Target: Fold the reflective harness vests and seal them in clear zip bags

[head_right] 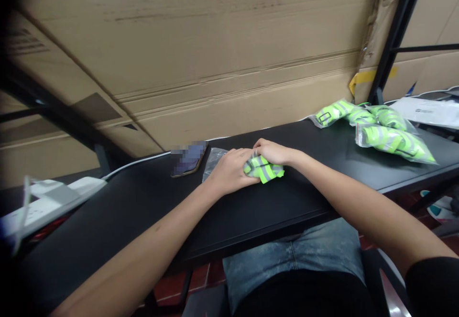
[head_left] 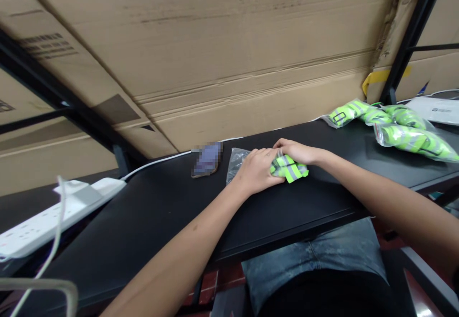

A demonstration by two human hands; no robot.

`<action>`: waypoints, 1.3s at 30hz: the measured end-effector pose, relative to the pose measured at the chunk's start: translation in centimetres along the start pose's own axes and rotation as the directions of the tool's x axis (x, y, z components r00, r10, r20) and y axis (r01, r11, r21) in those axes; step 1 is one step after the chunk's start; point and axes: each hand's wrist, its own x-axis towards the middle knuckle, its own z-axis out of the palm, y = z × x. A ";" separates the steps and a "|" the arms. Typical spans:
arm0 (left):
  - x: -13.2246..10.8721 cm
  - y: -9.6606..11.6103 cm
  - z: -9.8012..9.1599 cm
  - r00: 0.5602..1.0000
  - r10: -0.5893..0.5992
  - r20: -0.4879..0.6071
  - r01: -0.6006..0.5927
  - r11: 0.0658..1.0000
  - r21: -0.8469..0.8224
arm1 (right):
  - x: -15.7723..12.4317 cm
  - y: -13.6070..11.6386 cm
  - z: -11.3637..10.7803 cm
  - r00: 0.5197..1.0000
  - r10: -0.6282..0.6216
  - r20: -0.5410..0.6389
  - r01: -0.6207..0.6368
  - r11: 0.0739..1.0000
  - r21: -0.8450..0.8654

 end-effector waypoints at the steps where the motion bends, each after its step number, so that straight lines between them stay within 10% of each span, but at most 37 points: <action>1: 0.0 0.0 0.0 1.000 0.003 0.003 -0.003 1.000 -0.006 | -0.2 -0.2 -0.4 1.000 -0.017 0.027 0.019 0.996 -0.082; 5: 0.0 -0.1 0.1 1.000 0.020 0.021 -0.019 1.000 -0.023 | -1.2 -0.8 -1.5 0.998 -0.043 -0.054 0.021 0.936 -0.352; 9: 0.0 -0.3 0.1 1.000 0.017 0.016 -0.016 0.998 -0.054 | -1.5 -0.9 -2.3 0.971 -0.100 -0.216 0.039 0.962 -0.270; 18: -0.1 -1.1 -0.8 0.993 -0.115 0.038 0.121 0.958 -0.261 | -2.5 -1.1 -4.4 0.890 -0.411 0.197 0.403 0.912 0.080; 31: -0.1 -1.3 -1.0 0.986 -0.153 0.071 0.168 0.937 -0.306 | -0.5 1.5 -2.6 0.959 -0.281 -0.041 0.281 0.960 -0.022; 39: 0.2 -0.9 -0.4 0.960 -0.268 0.085 0.281 0.902 -0.329 | -1.3 0.4 -2.1 0.906 -0.418 -0.070 0.403 0.901 -0.159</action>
